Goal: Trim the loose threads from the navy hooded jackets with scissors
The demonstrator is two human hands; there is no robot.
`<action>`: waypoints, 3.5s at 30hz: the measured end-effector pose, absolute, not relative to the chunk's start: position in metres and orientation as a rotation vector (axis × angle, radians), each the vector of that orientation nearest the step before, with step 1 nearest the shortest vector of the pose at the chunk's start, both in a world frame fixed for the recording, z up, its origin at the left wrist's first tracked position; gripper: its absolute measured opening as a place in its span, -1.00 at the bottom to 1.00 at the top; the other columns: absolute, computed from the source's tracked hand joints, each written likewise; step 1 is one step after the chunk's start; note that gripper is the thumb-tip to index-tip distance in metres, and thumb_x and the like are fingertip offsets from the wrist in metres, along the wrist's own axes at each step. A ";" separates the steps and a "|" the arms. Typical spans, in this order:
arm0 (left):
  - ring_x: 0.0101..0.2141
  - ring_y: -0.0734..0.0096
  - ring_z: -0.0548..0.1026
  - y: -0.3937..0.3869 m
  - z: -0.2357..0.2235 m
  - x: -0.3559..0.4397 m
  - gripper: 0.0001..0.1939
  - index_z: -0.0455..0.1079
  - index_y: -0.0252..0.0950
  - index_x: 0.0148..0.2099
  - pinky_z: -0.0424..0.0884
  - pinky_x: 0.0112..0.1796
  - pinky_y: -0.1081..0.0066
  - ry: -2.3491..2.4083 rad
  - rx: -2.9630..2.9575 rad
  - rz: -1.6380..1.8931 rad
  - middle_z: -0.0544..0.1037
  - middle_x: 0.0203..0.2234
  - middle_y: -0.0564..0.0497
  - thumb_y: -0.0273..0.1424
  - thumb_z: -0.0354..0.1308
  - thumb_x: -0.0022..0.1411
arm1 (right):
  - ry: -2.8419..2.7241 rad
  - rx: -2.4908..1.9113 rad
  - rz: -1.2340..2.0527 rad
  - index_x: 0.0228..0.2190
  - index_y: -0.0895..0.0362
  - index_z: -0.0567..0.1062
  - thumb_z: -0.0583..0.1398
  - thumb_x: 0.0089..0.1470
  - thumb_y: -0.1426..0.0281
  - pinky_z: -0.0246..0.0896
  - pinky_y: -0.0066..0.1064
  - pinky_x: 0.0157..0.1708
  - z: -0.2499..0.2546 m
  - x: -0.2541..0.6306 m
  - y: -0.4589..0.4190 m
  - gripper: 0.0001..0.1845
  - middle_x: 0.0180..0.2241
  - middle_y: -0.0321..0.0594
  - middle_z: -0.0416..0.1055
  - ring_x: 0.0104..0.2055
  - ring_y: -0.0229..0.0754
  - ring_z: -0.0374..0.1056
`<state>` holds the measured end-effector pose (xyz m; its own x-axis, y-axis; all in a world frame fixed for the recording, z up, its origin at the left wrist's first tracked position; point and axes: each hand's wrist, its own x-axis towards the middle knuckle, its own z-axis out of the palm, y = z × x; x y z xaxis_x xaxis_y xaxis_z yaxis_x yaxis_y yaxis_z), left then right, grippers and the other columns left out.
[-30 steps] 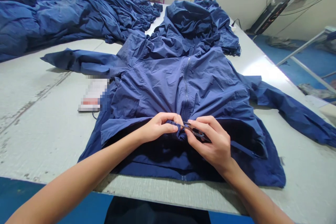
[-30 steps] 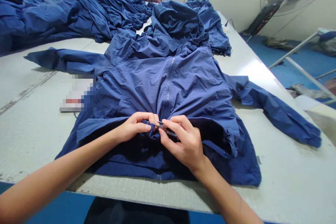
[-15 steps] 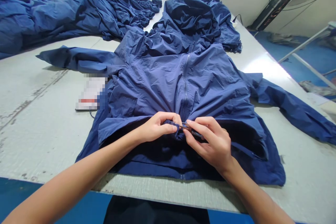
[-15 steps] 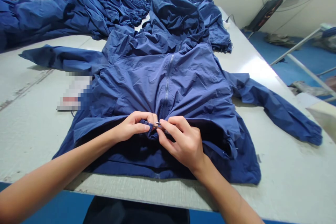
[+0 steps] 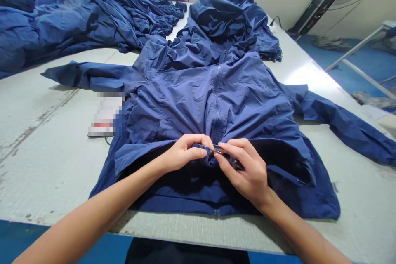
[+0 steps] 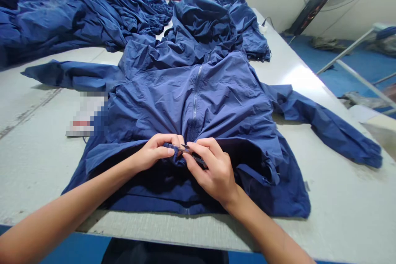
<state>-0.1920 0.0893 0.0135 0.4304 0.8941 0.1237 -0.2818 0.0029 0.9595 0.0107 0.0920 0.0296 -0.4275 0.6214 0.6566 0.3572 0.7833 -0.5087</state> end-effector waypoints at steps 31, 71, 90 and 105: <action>-0.29 0.41 0.52 0.082 0.014 -0.182 -0.91 0.59 -0.29 -0.22 0.46 -0.23 0.41 0.875 1.619 1.370 0.55 -0.31 -0.04 -0.43 0.30 0.21 | -2.082 -0.791 0.438 -0.08 0.11 0.43 0.20 0.19 0.51 0.40 -0.39 -0.21 0.031 0.009 0.092 -0.76 -0.21 -0.16 0.43 -0.19 -0.19 0.43; -0.25 0.32 0.48 0.083 0.018 -0.183 -0.88 0.47 -0.32 -0.21 0.39 -0.17 0.32 0.859 1.658 1.282 0.51 -0.29 -0.07 -0.37 0.19 0.29 | -2.085 -0.848 0.477 -0.08 0.06 0.42 0.17 0.20 0.45 0.34 -0.41 -0.42 0.033 0.008 0.091 -0.77 -0.34 -0.25 0.43 -0.37 -0.21 0.38; -0.27 0.34 0.52 0.082 0.015 -0.183 -0.90 0.54 -0.29 -0.20 0.44 -0.20 0.33 0.860 1.679 1.318 0.55 -0.29 -0.06 -0.39 0.24 0.25 | -2.097 -0.809 0.508 -0.07 0.04 0.40 0.18 0.21 0.46 0.41 -0.36 -0.29 0.033 0.007 0.089 -0.76 -0.29 -0.23 0.47 -0.29 -0.19 0.43; -0.26 0.35 0.52 0.082 0.013 -0.183 -0.88 0.55 -0.29 -0.16 0.44 -0.20 0.34 0.815 1.639 1.295 0.53 -0.27 -0.06 -0.48 0.24 0.24 | -2.094 -0.759 0.547 0.01 0.05 0.39 0.17 0.23 0.51 0.41 -0.35 -0.24 0.028 0.008 0.089 -0.68 -0.25 -0.20 0.46 -0.24 -0.19 0.42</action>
<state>-0.1827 0.0815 0.0134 0.2442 0.8834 0.4000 -0.0212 -0.4075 0.9129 0.0076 0.0892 0.0280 -0.4796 0.6807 0.5538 0.3231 0.7238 -0.6097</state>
